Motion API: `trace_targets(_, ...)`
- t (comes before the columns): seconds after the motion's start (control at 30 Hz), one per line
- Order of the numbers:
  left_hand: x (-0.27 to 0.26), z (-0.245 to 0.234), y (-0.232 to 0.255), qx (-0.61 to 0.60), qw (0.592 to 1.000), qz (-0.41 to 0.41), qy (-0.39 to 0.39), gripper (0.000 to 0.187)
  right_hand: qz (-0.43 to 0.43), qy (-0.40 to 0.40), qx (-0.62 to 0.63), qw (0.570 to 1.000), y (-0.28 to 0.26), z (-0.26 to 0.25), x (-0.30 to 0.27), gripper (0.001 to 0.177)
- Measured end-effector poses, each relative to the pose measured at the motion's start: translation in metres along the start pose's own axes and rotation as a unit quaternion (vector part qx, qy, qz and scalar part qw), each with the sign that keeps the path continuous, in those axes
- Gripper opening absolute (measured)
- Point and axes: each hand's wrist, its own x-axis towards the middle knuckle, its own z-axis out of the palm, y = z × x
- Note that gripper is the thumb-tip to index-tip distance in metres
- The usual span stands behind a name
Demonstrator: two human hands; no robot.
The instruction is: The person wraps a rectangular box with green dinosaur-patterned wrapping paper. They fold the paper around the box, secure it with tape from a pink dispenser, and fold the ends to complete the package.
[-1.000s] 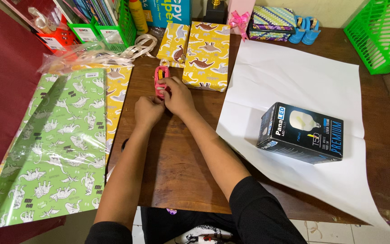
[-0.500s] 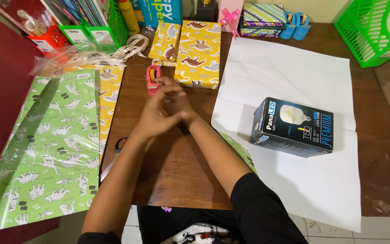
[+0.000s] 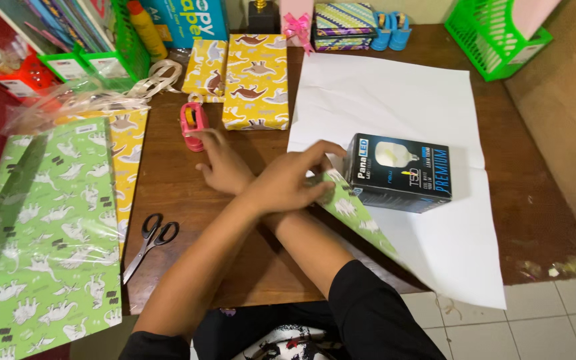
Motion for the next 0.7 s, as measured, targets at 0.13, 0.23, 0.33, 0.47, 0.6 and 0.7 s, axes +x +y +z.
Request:
trace_targets(0.13, 0.012, -0.005, -0.017, -0.026, 0.998, 0.026, 0.058, 0.057, -0.021, -0.051, -0.035, 0.998, -0.008, -0.01, -0.027, 0.074)
trace_targets(0.23, 0.017, -0.005, -0.027, -0.047, 0.996, 0.01, 0.077, 0.057, -0.048, -0.149, -0.098, 0.983, -0.024, -0.041, -0.047, 0.063)
trace_targets(0.33, 0.021, -0.002, -0.04, -0.069, 0.992, -0.013, 0.107, 0.059, 0.1, -0.324, -0.278, 0.899, -0.06, -0.097, -0.083, 0.029)
trace_targets(0.47, 0.026, 0.007, -0.066, -0.118, 0.979, -0.075, 0.15, 0.062, 0.128, -0.192, -0.216, 0.949, -0.12, -0.187, -0.129, 0.031)
trace_targets(0.6, 0.028, 0.013, -0.09, -0.198, 0.96, -0.066, 0.184, 0.059, 0.115, 0.011, -0.389, 0.914, -0.152, -0.251, -0.149, 0.033)
trace_targets(0.7, 0.025, 0.018, -0.099, -0.264, 0.94, -0.064, 0.208, 0.058, 0.14, 0.133, -0.429, 0.882, -0.152, -0.295, -0.158, 0.052)
